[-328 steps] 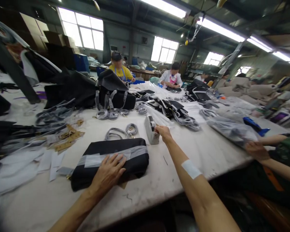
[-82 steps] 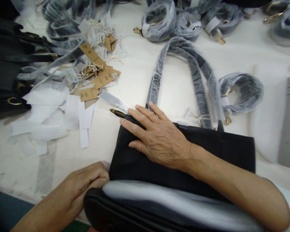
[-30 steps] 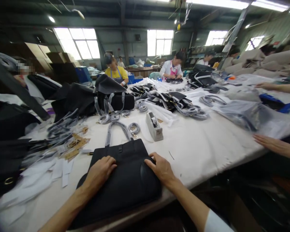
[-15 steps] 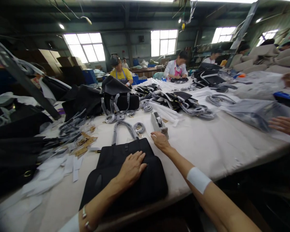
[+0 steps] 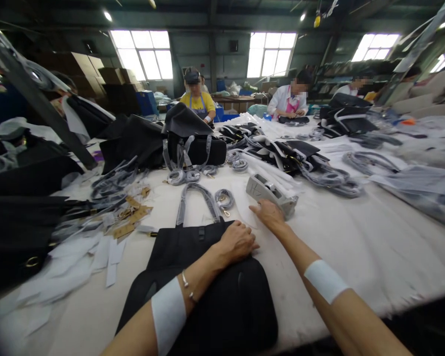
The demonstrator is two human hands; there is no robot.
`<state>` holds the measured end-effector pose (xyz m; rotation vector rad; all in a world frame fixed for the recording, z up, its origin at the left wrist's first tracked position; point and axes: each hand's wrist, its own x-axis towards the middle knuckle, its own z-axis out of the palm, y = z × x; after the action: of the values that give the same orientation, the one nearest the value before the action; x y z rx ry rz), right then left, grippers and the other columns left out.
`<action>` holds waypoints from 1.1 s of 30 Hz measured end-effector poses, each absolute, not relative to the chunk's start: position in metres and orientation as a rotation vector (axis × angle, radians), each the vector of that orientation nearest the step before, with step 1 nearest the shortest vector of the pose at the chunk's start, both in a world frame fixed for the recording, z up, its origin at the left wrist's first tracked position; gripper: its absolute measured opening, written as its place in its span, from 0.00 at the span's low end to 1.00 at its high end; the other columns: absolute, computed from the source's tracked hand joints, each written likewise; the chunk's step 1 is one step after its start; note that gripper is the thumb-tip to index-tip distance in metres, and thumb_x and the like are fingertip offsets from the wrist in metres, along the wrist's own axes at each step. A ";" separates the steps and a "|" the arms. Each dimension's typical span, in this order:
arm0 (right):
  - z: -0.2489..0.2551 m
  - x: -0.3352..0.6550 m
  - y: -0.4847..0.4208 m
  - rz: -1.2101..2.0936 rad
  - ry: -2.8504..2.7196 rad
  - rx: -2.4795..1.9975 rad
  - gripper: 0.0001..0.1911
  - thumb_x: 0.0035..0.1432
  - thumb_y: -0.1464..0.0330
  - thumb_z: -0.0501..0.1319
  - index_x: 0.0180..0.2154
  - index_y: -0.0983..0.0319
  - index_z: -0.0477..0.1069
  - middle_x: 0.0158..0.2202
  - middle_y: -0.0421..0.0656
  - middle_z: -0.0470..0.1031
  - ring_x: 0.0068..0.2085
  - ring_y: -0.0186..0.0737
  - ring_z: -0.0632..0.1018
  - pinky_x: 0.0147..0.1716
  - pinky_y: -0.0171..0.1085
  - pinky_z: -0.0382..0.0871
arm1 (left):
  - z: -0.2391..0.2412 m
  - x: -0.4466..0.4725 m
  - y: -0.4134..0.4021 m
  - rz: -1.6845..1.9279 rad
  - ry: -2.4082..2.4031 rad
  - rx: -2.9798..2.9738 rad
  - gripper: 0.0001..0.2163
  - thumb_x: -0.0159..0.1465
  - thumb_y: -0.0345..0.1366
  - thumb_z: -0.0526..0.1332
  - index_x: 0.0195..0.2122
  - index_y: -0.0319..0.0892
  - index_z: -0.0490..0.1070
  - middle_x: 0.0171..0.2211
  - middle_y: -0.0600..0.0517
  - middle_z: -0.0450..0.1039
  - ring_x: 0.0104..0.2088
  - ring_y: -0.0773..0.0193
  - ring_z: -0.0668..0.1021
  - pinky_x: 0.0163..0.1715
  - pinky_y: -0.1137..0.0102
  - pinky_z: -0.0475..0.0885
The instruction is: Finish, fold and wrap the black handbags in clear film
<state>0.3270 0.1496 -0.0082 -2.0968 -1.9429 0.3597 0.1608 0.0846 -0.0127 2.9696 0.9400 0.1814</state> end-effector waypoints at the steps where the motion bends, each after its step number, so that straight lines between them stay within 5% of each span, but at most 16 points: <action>1: -0.008 0.327 0.154 0.366 -1.931 -2.138 0.28 0.59 0.52 0.57 0.50 0.68 0.71 0.49 0.58 0.75 0.51 0.55 0.75 0.49 0.44 0.64 | -0.015 0.160 0.085 0.215 0.938 2.976 0.18 0.67 0.47 0.55 0.35 0.37 0.76 0.34 0.45 0.77 0.39 0.58 0.77 0.40 0.62 0.64; 4: -0.008 0.317 0.167 0.365 -1.919 -2.224 0.34 0.54 0.48 0.60 0.53 0.67 0.68 0.51 0.59 0.73 0.52 0.59 0.74 0.48 0.47 0.65 | -0.019 0.158 0.083 0.353 0.935 2.977 0.19 0.67 0.49 0.56 0.35 0.37 0.76 0.33 0.46 0.75 0.39 0.58 0.75 0.41 0.62 0.64; 9: -0.014 0.295 0.185 0.469 -1.855 -2.129 0.36 0.49 0.57 0.68 0.56 0.67 0.65 0.51 0.58 0.74 0.52 0.58 0.74 0.48 0.46 0.65 | -0.012 0.160 0.073 0.461 1.056 2.883 0.17 0.66 0.47 0.58 0.34 0.37 0.77 0.32 0.46 0.75 0.40 0.57 0.73 0.42 0.61 0.63; 15: -0.012 0.309 0.181 0.891 -1.555 -1.965 0.18 0.46 0.60 0.69 0.38 0.65 0.74 0.34 0.48 0.79 0.36 0.48 0.79 0.34 0.39 0.70 | -0.001 0.156 0.075 0.258 1.243 2.733 0.22 0.65 0.52 0.56 0.32 0.37 0.80 0.32 0.42 0.77 0.43 0.52 0.72 0.41 0.59 0.62; 19: -0.002 0.333 0.150 1.010 -1.300 -1.748 0.18 0.50 0.55 0.65 0.34 0.63 0.72 0.33 0.43 0.79 0.33 0.40 0.77 0.31 0.36 0.70 | 0.005 0.146 0.078 0.279 1.218 2.771 0.23 0.64 0.53 0.56 0.33 0.37 0.79 0.33 0.41 0.77 0.42 0.51 0.73 0.42 0.57 0.60; 26: 0.003 0.318 0.077 1.280 -0.776 -1.222 0.24 0.42 0.57 0.72 0.39 0.62 0.71 0.33 0.40 0.78 0.31 0.37 0.76 0.32 0.37 0.72 | 0.015 0.141 0.078 0.887 1.015 2.934 0.21 0.70 0.42 0.51 0.22 0.40 0.73 0.23 0.48 0.71 0.32 0.60 0.70 0.36 0.62 0.58; 33: 0.007 0.280 0.045 1.394 -1.024 -1.198 0.14 0.43 0.68 0.68 0.30 0.61 0.64 0.22 0.31 0.68 0.24 0.30 0.69 0.24 0.30 0.62 | 0.022 0.134 0.073 1.315 0.906 2.978 0.17 0.67 0.37 0.57 0.19 0.41 0.67 0.19 0.52 0.66 0.27 0.64 0.66 0.33 0.64 0.58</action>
<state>0.2802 0.0453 0.0074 -1.1980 -1.0239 1.3937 0.1336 0.0728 0.0216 2.9782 0.9065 1.3146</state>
